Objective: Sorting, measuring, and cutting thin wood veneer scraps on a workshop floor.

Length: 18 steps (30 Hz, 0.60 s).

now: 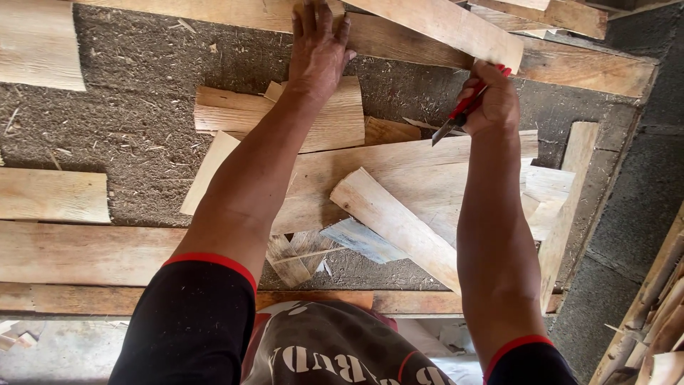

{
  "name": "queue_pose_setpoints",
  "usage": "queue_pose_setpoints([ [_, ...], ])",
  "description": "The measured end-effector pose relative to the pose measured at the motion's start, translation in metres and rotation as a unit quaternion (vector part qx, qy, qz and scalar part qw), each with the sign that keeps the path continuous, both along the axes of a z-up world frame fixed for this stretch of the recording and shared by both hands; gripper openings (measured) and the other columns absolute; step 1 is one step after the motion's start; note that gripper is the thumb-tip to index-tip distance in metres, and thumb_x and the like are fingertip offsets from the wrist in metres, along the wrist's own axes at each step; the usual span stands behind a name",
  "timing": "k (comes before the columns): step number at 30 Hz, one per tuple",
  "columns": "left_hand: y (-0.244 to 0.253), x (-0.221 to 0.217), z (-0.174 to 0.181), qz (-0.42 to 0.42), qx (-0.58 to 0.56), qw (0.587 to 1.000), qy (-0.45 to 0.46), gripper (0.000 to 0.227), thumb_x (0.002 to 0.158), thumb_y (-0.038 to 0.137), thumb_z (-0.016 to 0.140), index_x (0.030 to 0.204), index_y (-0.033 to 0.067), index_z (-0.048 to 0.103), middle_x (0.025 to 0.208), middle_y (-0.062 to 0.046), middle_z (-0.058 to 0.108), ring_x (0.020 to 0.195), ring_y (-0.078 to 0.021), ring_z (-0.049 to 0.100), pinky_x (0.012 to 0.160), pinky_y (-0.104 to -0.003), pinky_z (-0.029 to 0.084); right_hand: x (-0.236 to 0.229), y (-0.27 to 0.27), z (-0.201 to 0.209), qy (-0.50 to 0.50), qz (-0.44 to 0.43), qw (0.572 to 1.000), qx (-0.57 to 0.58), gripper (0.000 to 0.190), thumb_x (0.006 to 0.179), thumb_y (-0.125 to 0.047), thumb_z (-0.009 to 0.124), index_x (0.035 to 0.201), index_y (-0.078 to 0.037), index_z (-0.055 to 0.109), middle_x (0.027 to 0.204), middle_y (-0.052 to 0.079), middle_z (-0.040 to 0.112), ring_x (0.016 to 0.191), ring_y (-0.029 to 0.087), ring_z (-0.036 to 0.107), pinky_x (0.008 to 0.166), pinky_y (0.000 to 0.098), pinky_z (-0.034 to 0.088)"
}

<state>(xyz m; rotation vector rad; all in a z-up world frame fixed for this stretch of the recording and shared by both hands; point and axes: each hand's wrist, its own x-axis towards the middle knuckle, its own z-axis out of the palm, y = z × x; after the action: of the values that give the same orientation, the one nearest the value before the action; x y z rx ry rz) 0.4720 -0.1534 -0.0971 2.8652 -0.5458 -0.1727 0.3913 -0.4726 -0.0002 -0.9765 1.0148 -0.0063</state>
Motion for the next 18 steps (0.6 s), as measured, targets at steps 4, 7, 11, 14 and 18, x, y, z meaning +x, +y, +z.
queue_pose_setpoints([
  [4, 0.000, -0.002, -0.014, -0.002, -0.011, 1.000, -0.016, 0.077, 0.097, 0.054, 0.065, 0.160, 0.0160, 0.044, 0.162, -0.035, 0.016, 0.148, -0.0570, 0.019, 0.120, -0.067, 0.019, 0.015, 0.007, 0.030, 0.003, 0.013, 1.000, -0.007, 0.028, 0.101, -0.020, 0.071, 0.120, -0.001, 0.061, 0.094, 0.011, 0.069, 0.062, 0.013, 0.058, 0.052, 0.0238, 0.055],
  [7, 0.002, 0.002, -0.004, -0.003, -0.009, 1.000, -0.004, 0.074, 0.100, 0.053, 0.063, 0.161, 0.0155, 0.044, 0.163, -0.034, 0.016, 0.149, -0.0570, 0.018, 0.121, -0.067, 0.018, 0.042, -0.013, 0.016, 0.025, 0.002, 0.999, -0.044, 0.026, 0.101, -0.023, 0.070, 0.118, -0.004, 0.063, 0.089, 0.015, 0.072, 0.062, 0.014, 0.062, 0.053, 0.0227, 0.057],
  [11, 0.002, -0.003, 0.019, -0.001, -0.008, 0.999, 0.036, 0.070, 0.103, 0.052, 0.060, 0.160, 0.0143, 0.043, 0.161, -0.035, 0.019, 0.150, -0.0571, 0.018, 0.123, -0.066, 0.016, 0.068, -0.028, 0.008, 0.012, 0.040, 0.998, -0.047, 0.023, 0.100, -0.019, 0.070, 0.115, -0.001, 0.068, 0.091, 0.014, 0.077, 0.069, 0.017, 0.074, 0.051, 0.0211, 0.055],
  [14, 0.003, -0.003, 0.021, -0.001, -0.011, 0.999, 0.043, 0.068, 0.105, 0.051, 0.058, 0.159, 0.0135, 0.043, 0.161, -0.035, 0.020, 0.150, -0.0564, 0.018, 0.124, -0.065, 0.015, 0.077, -0.040, 0.002, -0.005, 0.066, 0.996, -0.066, 0.025, 0.103, -0.018, 0.073, 0.117, 0.002, 0.069, 0.098, 0.014, 0.079, 0.076, 0.018, 0.078, 0.054, 0.0223, 0.058],
  [18, 0.001, -0.003, 0.026, -0.002, -0.008, 0.999, 0.048, 0.066, 0.106, 0.050, 0.055, 0.160, 0.0135, 0.042, 0.161, -0.035, 0.019, 0.149, -0.0564, 0.018, 0.123, -0.064, 0.015, 0.070, -0.023, 0.026, -0.004, 0.118, 0.985, -0.124, 0.028, 0.101, -0.023, 0.074, 0.115, 0.001, 0.068, 0.098, 0.012, 0.081, 0.072, 0.018, 0.075, 0.052, 0.0231, 0.056],
])
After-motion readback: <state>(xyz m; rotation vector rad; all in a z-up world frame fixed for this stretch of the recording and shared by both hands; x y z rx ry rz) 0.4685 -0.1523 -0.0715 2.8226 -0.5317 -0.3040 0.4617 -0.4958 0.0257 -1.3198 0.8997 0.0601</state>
